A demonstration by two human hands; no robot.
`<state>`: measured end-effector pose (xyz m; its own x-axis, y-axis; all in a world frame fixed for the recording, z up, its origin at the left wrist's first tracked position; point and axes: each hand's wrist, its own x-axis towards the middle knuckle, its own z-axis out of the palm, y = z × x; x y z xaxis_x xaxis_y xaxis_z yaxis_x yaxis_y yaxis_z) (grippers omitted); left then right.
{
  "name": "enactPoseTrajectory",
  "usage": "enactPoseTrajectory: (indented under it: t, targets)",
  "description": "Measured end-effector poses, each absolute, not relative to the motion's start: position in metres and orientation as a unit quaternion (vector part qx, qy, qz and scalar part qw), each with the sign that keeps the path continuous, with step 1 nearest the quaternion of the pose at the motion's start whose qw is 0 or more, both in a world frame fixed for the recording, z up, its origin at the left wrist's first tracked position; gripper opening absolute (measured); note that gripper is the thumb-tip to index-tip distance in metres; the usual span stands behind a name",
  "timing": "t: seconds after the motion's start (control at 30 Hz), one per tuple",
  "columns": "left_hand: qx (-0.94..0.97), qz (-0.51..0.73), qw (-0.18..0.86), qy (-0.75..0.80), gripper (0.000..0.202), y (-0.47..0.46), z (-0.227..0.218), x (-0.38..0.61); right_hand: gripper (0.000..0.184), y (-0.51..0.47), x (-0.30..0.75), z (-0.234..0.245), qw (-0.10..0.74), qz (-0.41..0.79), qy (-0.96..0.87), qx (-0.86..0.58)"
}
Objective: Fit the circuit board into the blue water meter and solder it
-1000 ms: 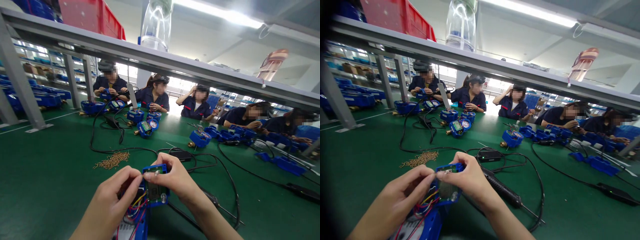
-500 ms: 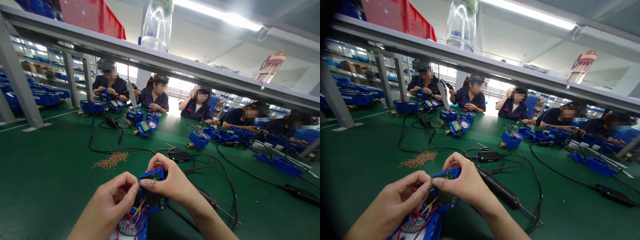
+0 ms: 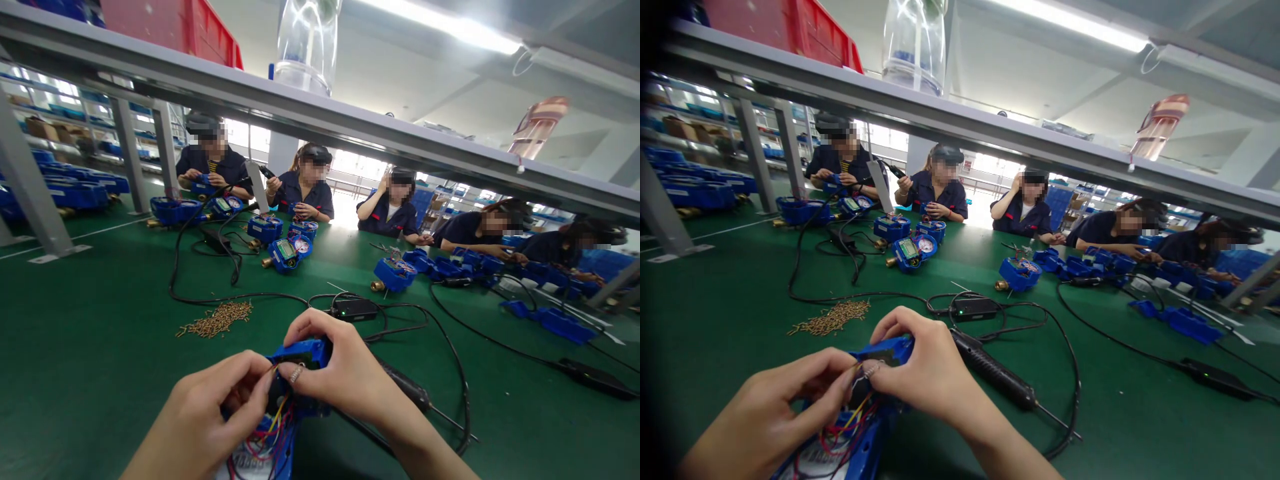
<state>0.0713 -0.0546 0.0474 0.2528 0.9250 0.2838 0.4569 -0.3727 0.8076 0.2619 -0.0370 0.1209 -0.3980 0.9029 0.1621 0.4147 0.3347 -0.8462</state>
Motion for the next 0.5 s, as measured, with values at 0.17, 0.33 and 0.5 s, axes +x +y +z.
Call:
enactPoseTrajectory:
  t: [0.17, 0.33, 0.5]
  targets:
    - [0.745, 0.429, 0.234, 0.455, 0.017, -0.055, 0.043, 0.071, 0.026, -0.035, 0.265, 0.122, 0.299, 0.399, -0.756, -0.423]
    - [0.713, 0.41, 0.302, 0.482, 0.023, -0.053, 0.041, 0.073, 0.032, -0.031, 0.266, 0.119, 0.268, 0.417, -0.756, -0.427]
    - [0.652, 0.413, 0.418, 0.478, 0.032, -0.049, 0.04, 0.074, 0.034, -0.025, 0.267, 0.116, 0.252, 0.393, -0.747, -0.473]
